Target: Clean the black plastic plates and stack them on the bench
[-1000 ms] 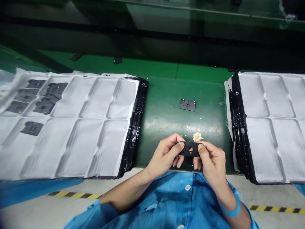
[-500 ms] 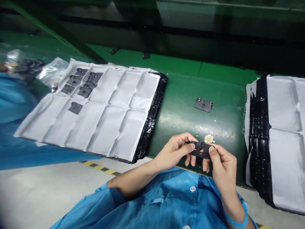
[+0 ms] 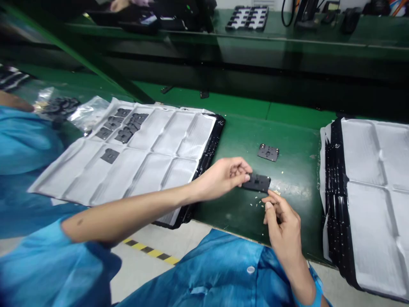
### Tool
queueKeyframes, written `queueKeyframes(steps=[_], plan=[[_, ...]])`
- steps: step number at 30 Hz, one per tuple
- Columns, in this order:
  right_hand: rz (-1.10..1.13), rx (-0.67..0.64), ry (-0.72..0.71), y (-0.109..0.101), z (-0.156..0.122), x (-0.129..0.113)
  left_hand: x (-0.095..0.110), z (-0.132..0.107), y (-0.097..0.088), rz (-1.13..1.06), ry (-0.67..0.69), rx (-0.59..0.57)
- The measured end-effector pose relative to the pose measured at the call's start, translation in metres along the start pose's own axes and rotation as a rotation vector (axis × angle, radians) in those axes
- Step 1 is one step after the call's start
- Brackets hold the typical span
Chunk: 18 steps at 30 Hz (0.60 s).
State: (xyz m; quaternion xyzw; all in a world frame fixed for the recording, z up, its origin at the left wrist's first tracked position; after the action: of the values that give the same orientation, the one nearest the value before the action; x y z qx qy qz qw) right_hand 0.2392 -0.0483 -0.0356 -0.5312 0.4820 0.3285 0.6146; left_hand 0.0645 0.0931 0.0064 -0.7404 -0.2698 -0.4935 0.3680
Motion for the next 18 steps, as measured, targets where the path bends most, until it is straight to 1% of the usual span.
queueKeyframes(steps=[2, 4, 6, 7, 9, 14, 16, 18], plan=[[-0.021, 0.015, 0.000, -0.001, 0.000, 0.008, -0.004, 0.034, -0.004, 0.023, -0.039, 0.042], [-0.042, 0.032, 0.004, -0.003, -0.001, 0.016, -0.011, 0.066, -0.003, 0.047, -0.063, 0.059], [-0.048, 0.050, 0.014, -0.005, -0.003, 0.022, -0.016, 0.089, -0.001, 0.081, -0.046, 0.063], [-0.047, 0.059, 0.019, -0.006, -0.004, 0.024, -0.017, 0.096, -0.001, 0.103, -0.028, 0.065], [-0.047, 0.080, 0.023, -0.008, -0.006, 0.027, -0.018, 0.102, -0.003, 0.161, 0.011, 0.075], [-0.044, 0.112, 0.004, -0.010, -0.007, 0.025, -0.011, 0.095, -0.016, 0.348, 0.108, 0.131], [-0.039, 0.117, -0.017, -0.012, -0.006, 0.023, -0.008, 0.098, -0.025, 0.421, 0.112, 0.154], [-0.036, 0.139, -0.048, -0.016, -0.004, 0.021, -0.006, 0.106, -0.041, 0.497, 0.093, 0.180]])
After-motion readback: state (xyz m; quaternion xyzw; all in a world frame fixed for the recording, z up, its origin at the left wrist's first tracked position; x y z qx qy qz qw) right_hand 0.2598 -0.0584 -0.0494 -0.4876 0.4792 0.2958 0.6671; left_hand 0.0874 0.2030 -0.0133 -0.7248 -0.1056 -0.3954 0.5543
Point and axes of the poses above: each hand's wrist, its own z-axis towards the middle knuckle, its own y-axis out of the palm, x = y × z, the point moved 7 cm from there along z, towards the middle knuckle, and after that the axes turned 2 degrees about -z, right-handed, at the moved point
